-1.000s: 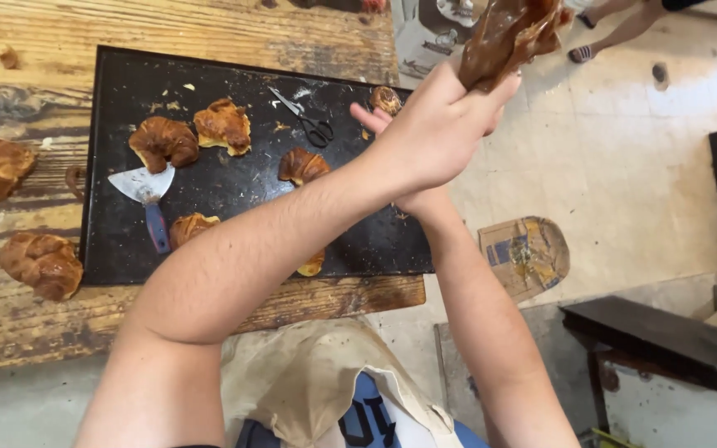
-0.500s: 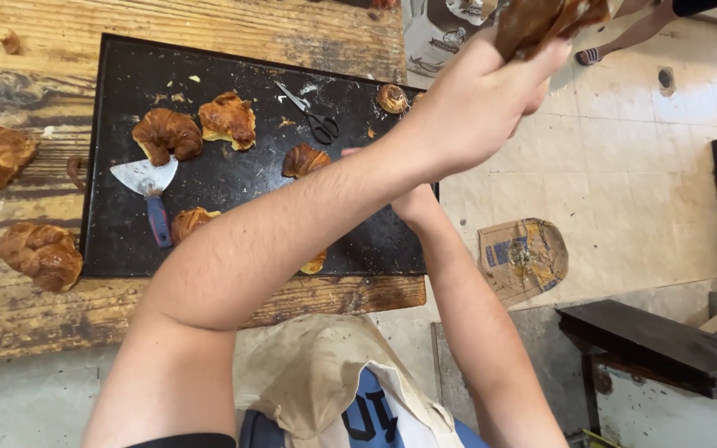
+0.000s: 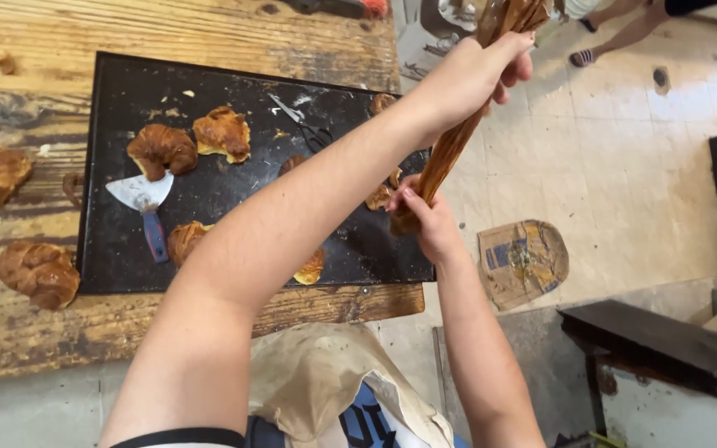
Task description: Filling croissants with a chocolate-like cream using a piping bag on a wooden workbench in a bakery.
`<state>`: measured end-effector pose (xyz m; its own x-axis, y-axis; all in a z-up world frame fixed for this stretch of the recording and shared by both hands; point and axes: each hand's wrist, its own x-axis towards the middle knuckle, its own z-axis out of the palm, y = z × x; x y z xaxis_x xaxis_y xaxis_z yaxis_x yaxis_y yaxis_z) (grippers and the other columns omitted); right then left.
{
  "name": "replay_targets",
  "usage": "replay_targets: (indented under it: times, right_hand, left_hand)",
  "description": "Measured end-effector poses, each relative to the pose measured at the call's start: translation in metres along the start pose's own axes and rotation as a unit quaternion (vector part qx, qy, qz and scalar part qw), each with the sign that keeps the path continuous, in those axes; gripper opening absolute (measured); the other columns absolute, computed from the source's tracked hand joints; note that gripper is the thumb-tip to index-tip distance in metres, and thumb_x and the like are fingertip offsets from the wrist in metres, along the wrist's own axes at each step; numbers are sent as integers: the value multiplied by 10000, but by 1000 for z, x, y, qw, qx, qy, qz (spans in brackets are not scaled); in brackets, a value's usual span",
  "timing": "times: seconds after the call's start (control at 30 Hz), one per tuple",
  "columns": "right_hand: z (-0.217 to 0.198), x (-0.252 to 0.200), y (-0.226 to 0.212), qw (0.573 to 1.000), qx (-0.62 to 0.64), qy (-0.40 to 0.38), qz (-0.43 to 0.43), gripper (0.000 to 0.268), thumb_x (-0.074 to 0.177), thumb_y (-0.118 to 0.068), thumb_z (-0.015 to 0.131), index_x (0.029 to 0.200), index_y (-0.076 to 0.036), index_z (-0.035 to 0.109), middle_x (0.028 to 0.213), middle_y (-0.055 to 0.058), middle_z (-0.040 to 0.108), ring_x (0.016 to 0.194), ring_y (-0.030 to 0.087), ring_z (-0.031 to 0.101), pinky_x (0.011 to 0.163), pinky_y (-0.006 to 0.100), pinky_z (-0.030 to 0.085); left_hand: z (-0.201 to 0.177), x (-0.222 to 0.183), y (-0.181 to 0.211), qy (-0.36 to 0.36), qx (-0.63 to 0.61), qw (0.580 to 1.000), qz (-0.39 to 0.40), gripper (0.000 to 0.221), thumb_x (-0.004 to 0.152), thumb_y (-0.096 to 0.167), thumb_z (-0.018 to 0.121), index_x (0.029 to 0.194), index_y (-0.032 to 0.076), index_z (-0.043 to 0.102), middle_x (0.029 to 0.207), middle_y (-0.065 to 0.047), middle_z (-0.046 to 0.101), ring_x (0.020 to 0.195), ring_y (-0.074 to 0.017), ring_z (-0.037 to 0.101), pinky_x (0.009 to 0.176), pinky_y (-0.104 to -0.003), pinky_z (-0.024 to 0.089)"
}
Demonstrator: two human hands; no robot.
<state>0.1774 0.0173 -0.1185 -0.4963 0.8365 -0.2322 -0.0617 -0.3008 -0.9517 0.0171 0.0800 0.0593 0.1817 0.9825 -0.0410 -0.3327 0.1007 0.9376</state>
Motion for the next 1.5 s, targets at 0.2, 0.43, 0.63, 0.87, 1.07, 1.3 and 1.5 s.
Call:
replay_targets:
  times: [0.2, 0.43, 0.63, 0.87, 1.07, 1.3, 1.5]
  right_hand:
    - [-1, -7, -78, 956, -216, 40, -194, 231, 1008, -290, 634, 1099, -82, 590, 990, 78, 690, 943, 201, 676, 913, 360, 538]
    - [-15, 3, -125, 911, -323, 83, -241, 655, 965, -374, 668, 1455, 8, 461, 1473, 180, 550, 1405, 297, 498, 1167, 448, 423]
    - [-3, 18, -121, 897, -378, 75, -217, 603, 959, -365, 651, 1438, -37, 486, 1446, 145, 574, 1410, 294, 488, 1167, 490, 366]
    - [8, 30, -115, 875, -441, 73, -187, 544, 952, -353, 630, 1416, -93, 518, 1412, 103, 605, 1416, 290, 475, 1167, 541, 294]
    - [12, 38, -110, 851, -479, 101, -189, 502, 946, -344, 613, 1399, -137, 544, 1385, 68, 630, 1421, 287, 465, 1168, 582, 237]
    - [-1, 34, -113, 824, -520, 149, -165, 468, 940, -336, 596, 1381, -182, 570, 1358, 34, 655, 1426, 284, 455, 1168, 622, 179]
    - [7, 24, -121, 798, -563, 166, -137, 441, 935, -327, 579, 1364, -226, 596, 1331, 1, 680, 1431, 280, 444, 1168, 662, 121]
  left_hand:
    - [18, -15, 15, -93, 214, 971, 52, 438, 924, 488, 347, 827, 209, 670, 605, 75, 290, 639, -129, 432, 739, -318, 373]
    - [33, -14, 11, -151, 440, 882, 79, 196, 911, 224, 474, 847, 194, 657, 1141, 10, 480, 1111, -177, 438, 1045, -385, 297]
    - [29, -4, 1, -125, 454, 876, 99, 140, 849, 196, 479, 842, 172, 617, 1077, 0, 481, 1060, -197, 474, 981, -401, 342]
    - [23, 0, 1, -128, 421, 892, 104, 190, 937, 278, 556, 850, 118, 610, 1035, -21, 515, 933, -183, 549, 796, -375, 446]
    - [26, -10, 11, -133, 375, 915, 71, 176, 1015, 192, 519, 1097, 54, 590, 1104, -67, 592, 979, -154, 615, 845, -304, 547]
    - [14, -6, -39, -87, 361, 892, 259, 278, 882, 133, 510, 1112, 77, 655, 995, -165, 688, 1122, -435, 627, 1068, -588, 364]
    - [20, -21, -30, -50, 29, 984, 169, 389, 1012, 186, 384, 673, 121, 563, 582, 8, 547, 578, -135, 544, 687, -293, 474]
